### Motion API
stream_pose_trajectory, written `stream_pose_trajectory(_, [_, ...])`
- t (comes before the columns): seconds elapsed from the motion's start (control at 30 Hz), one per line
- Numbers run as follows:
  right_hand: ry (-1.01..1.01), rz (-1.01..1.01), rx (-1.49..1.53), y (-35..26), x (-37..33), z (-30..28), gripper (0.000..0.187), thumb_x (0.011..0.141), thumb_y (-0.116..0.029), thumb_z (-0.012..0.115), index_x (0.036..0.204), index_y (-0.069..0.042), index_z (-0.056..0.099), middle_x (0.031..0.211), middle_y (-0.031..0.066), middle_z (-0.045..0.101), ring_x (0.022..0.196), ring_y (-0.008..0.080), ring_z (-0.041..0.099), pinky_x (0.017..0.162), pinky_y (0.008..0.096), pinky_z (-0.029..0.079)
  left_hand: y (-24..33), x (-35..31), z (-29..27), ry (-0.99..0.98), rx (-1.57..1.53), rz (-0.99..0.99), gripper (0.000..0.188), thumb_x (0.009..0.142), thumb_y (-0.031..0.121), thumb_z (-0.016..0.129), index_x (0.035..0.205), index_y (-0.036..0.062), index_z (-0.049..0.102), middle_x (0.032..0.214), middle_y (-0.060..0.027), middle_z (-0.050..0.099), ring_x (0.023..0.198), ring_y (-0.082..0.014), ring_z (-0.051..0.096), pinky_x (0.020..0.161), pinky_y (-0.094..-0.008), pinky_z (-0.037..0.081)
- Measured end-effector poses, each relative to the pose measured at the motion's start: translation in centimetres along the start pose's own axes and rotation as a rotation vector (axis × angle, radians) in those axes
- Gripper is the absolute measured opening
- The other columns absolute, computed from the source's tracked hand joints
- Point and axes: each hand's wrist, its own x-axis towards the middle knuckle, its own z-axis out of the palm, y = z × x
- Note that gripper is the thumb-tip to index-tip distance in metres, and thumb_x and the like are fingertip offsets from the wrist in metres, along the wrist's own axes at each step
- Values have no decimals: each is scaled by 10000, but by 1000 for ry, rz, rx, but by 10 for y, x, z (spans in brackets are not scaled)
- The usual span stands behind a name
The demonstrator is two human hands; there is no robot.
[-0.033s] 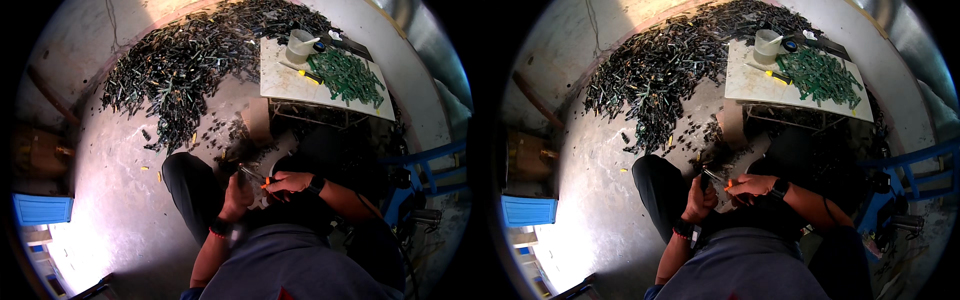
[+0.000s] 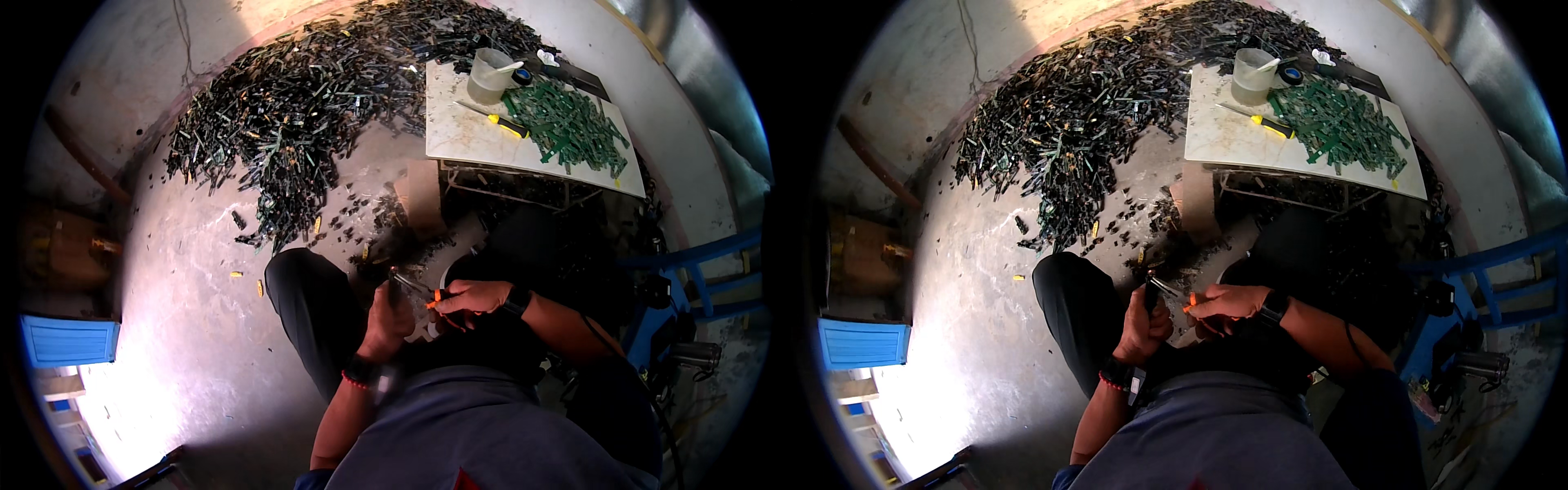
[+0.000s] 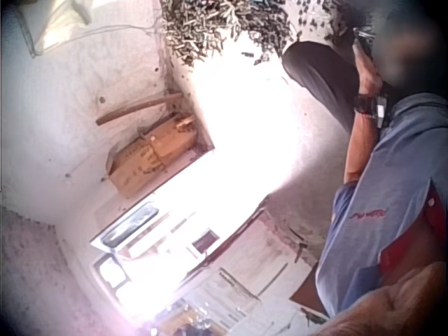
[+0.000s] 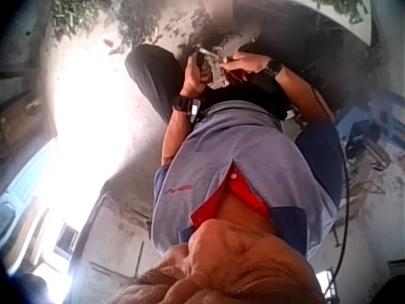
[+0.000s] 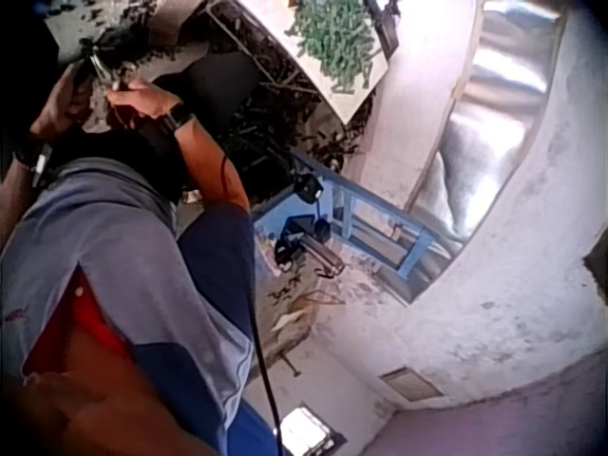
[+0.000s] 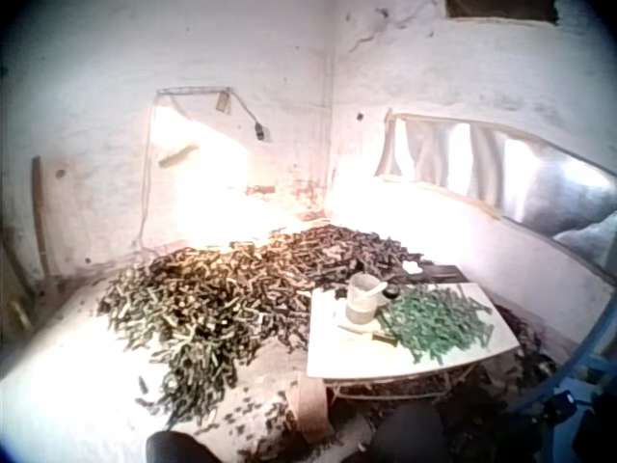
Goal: The person sits on the floor and uses orange-handled scissors to cut small pieces from a green plastic strip. The cut pieces fall onto the floor, joining a large pile of similar debris.
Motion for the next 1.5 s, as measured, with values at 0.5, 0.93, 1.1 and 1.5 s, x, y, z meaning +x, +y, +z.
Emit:
stream_pose_trajectory(0.5, [-170,69,121,-15,-5,-2,382,995,-348,405,1028,-28,610,832,98,677,681,140,644,482,217,439,-3,-1,-2,4,91,41,531,950,541,334,614,130,332,504,31,269,392,-92,220,389,-239,192])
stream_pose_trajectory(0.93, [-251,82,270,-10,-2,-8,487,994,-427,361,1014,-16,620,833,90,671,679,156,655,456,208,417,-36,41,-32,120,532,534,556,960,557,288,619,124,358,506,30,296,403,-95,233,398,-254,176])
stream_pose_trajectory(1.1, [-203,96,279,-9,0,-7,468,990,-417,381,987,-17,624,802,79,662,633,147,641,420,211,389,-25,20,-9,77,443,424,565,969,561,265,630,123,376,492,28,308,403,-99,251,405,-259,185])
stream_pose_trajectory(1.5, [87,-3,-419,3,14,-13,422,915,-397,529,838,4,631,643,118,629,540,203,611,449,319,424,-48,44,-52,132,483,398,484,959,504,298,671,126,389,524,21,314,416,-109,269,413,-253,226])
